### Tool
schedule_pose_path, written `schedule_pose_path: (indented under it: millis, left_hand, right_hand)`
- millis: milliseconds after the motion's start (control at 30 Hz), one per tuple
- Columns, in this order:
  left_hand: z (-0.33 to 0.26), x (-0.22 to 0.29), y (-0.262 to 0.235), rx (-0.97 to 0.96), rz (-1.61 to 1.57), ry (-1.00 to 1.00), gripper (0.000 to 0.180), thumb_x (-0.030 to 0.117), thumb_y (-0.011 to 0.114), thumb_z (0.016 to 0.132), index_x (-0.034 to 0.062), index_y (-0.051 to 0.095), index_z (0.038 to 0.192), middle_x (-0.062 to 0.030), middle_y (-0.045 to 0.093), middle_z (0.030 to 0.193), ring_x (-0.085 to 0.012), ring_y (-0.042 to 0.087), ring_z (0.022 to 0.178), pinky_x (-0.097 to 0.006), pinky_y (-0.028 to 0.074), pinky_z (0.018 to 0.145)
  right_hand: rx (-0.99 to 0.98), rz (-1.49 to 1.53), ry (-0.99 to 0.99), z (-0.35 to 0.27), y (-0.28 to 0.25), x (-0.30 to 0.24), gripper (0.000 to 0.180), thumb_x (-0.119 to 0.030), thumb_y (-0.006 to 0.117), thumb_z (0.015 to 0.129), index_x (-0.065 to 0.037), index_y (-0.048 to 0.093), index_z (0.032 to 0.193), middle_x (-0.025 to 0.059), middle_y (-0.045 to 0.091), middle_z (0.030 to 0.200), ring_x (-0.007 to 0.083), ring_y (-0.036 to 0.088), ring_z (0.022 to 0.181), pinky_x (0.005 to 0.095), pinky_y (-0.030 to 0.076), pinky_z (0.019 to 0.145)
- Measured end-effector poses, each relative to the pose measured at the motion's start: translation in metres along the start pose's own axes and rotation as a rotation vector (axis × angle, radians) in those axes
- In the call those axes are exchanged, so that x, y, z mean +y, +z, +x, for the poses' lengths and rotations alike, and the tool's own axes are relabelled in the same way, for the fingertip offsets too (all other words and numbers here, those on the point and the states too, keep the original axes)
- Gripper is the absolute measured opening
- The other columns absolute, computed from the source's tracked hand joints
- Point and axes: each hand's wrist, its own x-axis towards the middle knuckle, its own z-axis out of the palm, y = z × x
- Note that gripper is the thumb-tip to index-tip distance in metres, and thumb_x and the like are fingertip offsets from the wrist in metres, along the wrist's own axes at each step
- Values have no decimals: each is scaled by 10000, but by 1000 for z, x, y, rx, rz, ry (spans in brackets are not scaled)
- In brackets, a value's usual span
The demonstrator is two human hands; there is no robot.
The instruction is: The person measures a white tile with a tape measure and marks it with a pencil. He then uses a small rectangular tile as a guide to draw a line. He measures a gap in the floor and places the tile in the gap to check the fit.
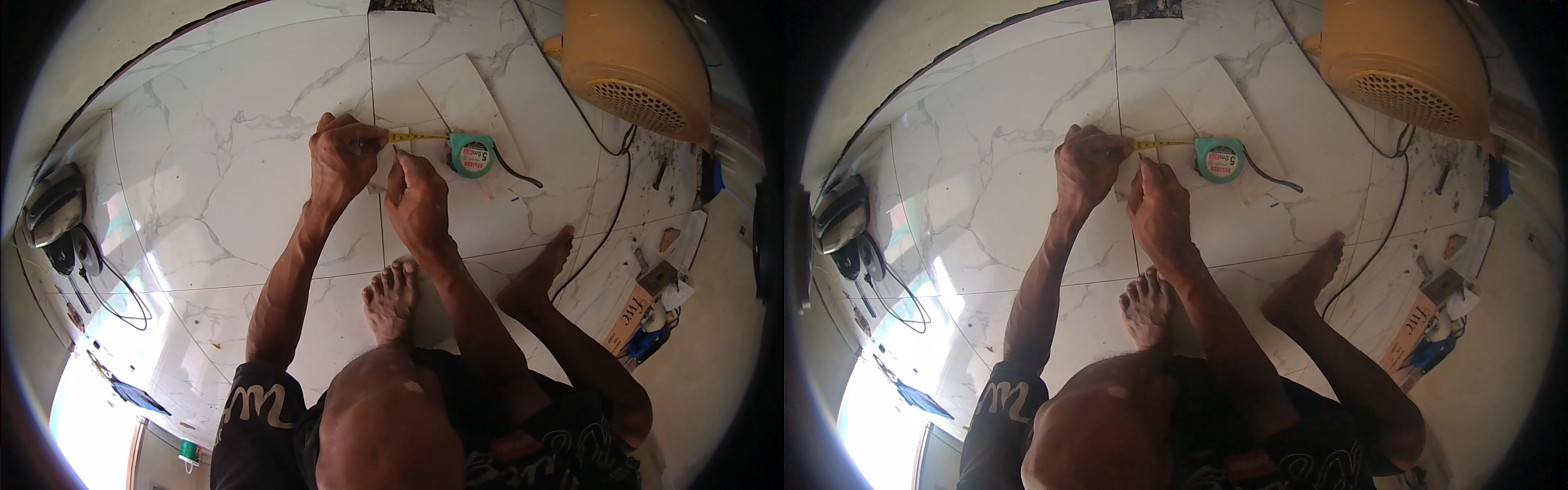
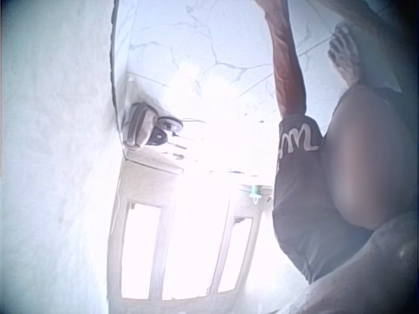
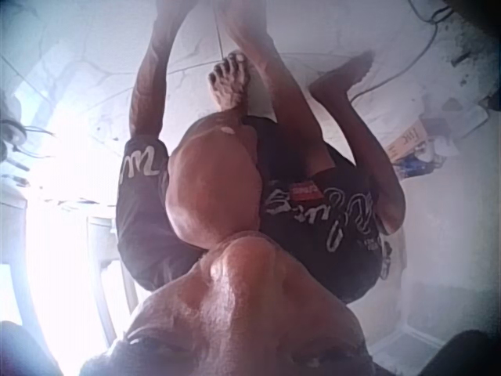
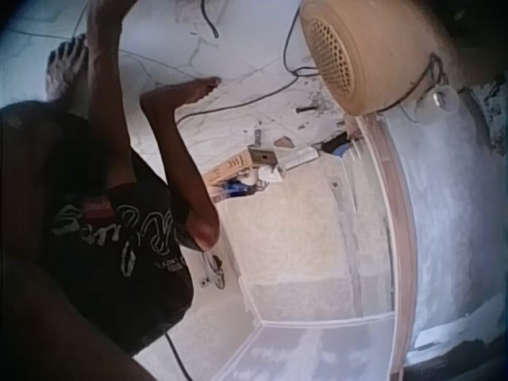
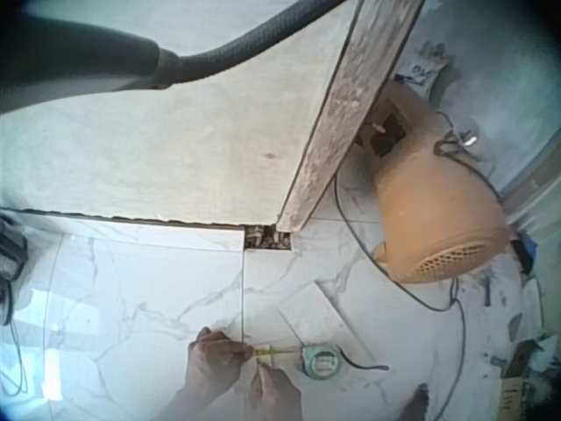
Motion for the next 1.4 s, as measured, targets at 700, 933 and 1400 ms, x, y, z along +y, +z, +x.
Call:
schedule_pose_path:
  millis: [700, 933, 1400]
  left_hand:
    - [2, 1, -1, 10, -41, 10, 190, -54, 736, 702, 95, 803, 799, -42, 715, 734, -224, 572, 653, -338, 464, 758]
    - [4, 0, -3, -19, -26, 23, 206, -53, 738, 699, 105, 810, 808, -45, 716, 735, -232, 564, 671, -342, 472, 732]
    - [4, 0, -3, -3, -16, 25, 180, -42, 732, 702, 106, 802, 777, -35, 706, 721, -232, 566, 664, -341, 476, 734]
  right_hand:
    - [-8, 31, 51, 8, 3, -16, 137, 124, 638, 812, 50, 525, 838, 240, 610, 813, 450, 630, 761, 495, 483, 651]
    - [81, 14, 11, 9, 9, -14, 117, 122, 623, 826, 55, 528, 840, 243, 605, 794, 459, 626, 737, 501, 477, 635]
    - [-17, -6, 26, 7, 2, -13, 138, 111, 641, 817, 70, 557, 919, 257, 624, 858, 463, 642, 779, 502, 501, 661]
